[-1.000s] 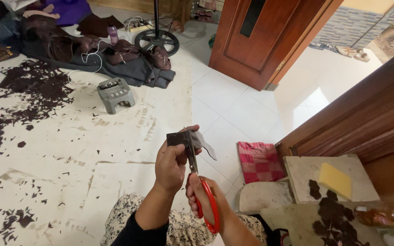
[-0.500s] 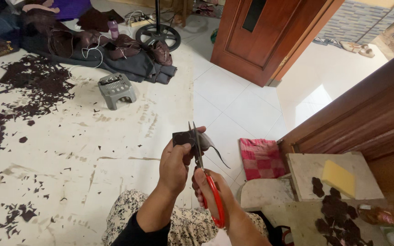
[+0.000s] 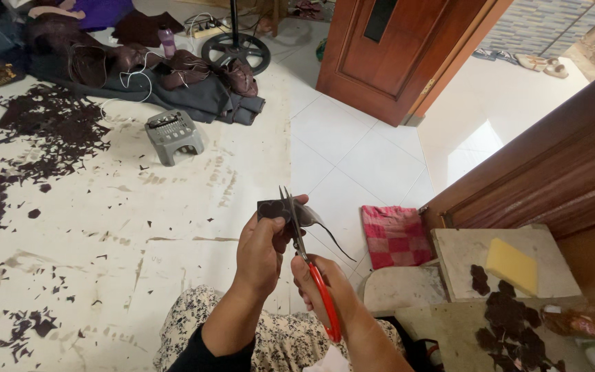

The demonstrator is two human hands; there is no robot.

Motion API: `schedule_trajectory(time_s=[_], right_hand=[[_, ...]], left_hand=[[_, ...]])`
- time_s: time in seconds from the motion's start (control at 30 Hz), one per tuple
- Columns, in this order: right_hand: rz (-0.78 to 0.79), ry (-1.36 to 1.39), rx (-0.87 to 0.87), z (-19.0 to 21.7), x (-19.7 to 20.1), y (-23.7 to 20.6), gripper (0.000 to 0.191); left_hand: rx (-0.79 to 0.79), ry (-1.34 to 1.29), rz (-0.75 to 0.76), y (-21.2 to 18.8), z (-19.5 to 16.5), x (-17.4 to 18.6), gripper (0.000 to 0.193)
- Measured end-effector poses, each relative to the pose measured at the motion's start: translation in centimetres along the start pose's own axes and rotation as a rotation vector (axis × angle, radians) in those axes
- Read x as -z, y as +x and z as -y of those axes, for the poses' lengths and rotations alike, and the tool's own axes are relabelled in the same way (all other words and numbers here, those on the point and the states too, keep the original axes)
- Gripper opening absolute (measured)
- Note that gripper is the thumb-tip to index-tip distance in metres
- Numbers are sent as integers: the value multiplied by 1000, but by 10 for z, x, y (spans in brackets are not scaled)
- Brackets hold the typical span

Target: The person sits on the floor and uses red-handled scissors to cut a dark patterned fabric strip into smaller pieces. They repeatedly trim edges and separate sections, accumulating cut pieces on the floor and a nearby surface.

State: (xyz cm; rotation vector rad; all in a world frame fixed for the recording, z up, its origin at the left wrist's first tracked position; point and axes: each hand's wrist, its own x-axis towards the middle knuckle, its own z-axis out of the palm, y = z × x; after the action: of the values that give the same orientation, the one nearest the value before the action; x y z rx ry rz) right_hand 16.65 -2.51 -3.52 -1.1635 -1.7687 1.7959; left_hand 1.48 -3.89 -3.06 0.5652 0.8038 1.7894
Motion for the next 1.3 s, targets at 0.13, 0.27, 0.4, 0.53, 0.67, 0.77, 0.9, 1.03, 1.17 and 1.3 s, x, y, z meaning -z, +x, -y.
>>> schedule_trajectory(time_s=[0.13, 0.27, 0.4, 0.53, 0.67, 0.77, 0.9, 1.03, 1.17, 1.3], right_hand=[[-11, -31, 17, -3, 2, 0, 61], [-16, -89, 39, -3, 4, -2, 61], [-13, -66, 34, -4, 4, -1, 59], [-19, -68, 18, -7, 4, -1, 59], [-20, -35, 47, -7, 3, -1, 59], [-13, 26, 20, -4, 2, -2, 58], [-10, 40, -39, 1, 3, -6, 58], [11, -52, -2, 5, 8, -7, 62], [20, -93, 24, 4, 11, -7, 64], [16, -107, 19, 1, 13, -5, 63]], left_hand=[[2, -46, -4, 0, 1, -2, 39], [20, -49, -28, -1, 0, -4, 40], [24, -33, -36, -2, -2, -4, 41], [10, -42, -27, -2, -1, -1, 41], [-18, -106, -15, 0, 2, 0, 42], [-53, -128, -16, 2, 1, -2, 39], [-81, 38, 47, 1, -6, -4, 40], [-133, 227, 146, -3, -14, -3, 39], [-131, 254, 122, -5, -17, -3, 40], [-148, 331, 109, -6, -19, -1, 39]])
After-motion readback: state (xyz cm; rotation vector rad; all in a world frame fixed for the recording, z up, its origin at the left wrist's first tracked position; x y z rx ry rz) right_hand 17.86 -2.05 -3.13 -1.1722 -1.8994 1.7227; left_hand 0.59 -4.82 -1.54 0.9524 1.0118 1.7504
